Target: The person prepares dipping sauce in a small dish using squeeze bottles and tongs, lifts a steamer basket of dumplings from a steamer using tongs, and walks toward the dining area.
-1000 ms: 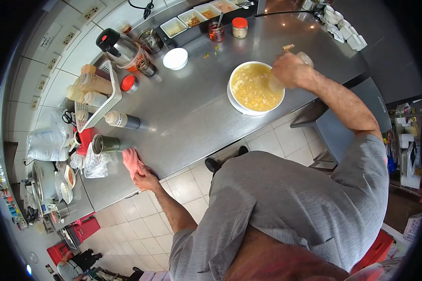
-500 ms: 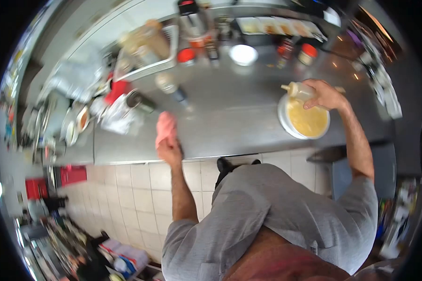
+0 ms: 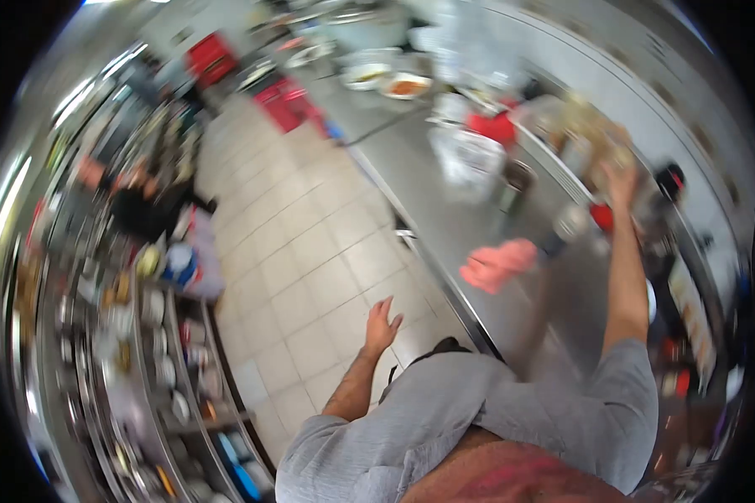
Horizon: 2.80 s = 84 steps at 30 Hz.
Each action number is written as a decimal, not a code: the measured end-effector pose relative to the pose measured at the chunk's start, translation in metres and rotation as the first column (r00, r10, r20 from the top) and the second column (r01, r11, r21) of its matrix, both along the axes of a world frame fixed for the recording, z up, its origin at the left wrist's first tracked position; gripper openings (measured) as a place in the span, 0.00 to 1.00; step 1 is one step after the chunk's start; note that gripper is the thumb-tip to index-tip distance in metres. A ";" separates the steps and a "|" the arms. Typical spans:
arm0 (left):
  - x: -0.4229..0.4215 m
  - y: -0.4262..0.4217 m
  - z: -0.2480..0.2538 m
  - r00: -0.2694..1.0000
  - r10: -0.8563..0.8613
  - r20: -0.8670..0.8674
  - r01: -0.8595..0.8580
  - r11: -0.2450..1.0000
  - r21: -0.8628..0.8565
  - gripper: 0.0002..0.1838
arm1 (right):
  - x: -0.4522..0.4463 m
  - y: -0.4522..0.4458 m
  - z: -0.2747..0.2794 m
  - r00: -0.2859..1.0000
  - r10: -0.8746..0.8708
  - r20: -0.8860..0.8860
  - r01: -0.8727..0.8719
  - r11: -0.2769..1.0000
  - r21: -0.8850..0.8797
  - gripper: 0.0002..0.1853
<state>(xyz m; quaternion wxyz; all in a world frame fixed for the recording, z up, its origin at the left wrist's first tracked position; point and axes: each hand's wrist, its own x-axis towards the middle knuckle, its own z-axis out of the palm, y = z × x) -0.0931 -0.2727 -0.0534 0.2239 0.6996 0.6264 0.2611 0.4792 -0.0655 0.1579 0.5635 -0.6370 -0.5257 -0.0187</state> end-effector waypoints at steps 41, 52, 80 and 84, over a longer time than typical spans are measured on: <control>-0.199 -0.691 -0.142 -0.503 0.858 0.102 -0.578 -0.247 -0.778 0.13 | -0.738 -0.253 -0.172 0.256 0.965 -0.047 -0.780 0.178 -0.600 0.22; -0.156 -0.730 -0.163 -0.848 0.530 0.021 -0.364 -0.553 -0.749 0.25 | -1.066 -0.393 -0.196 -0.258 0.951 -0.171 -0.619 -0.299 -0.726 0.24; -0.306 -1.068 -0.147 -0.958 -0.197 0.206 0.042 -0.813 -0.580 0.20 | -1.531 -1.205 0.027 -0.924 0.374 -0.084 -0.342 -0.903 -0.260 0.35; -0.353 -1.099 -0.122 -0.890 -0.299 0.345 0.088 -0.854 -0.514 0.19 | -1.600 -1.285 0.030 -0.908 0.412 -0.073 -0.373 -0.877 -0.304 0.33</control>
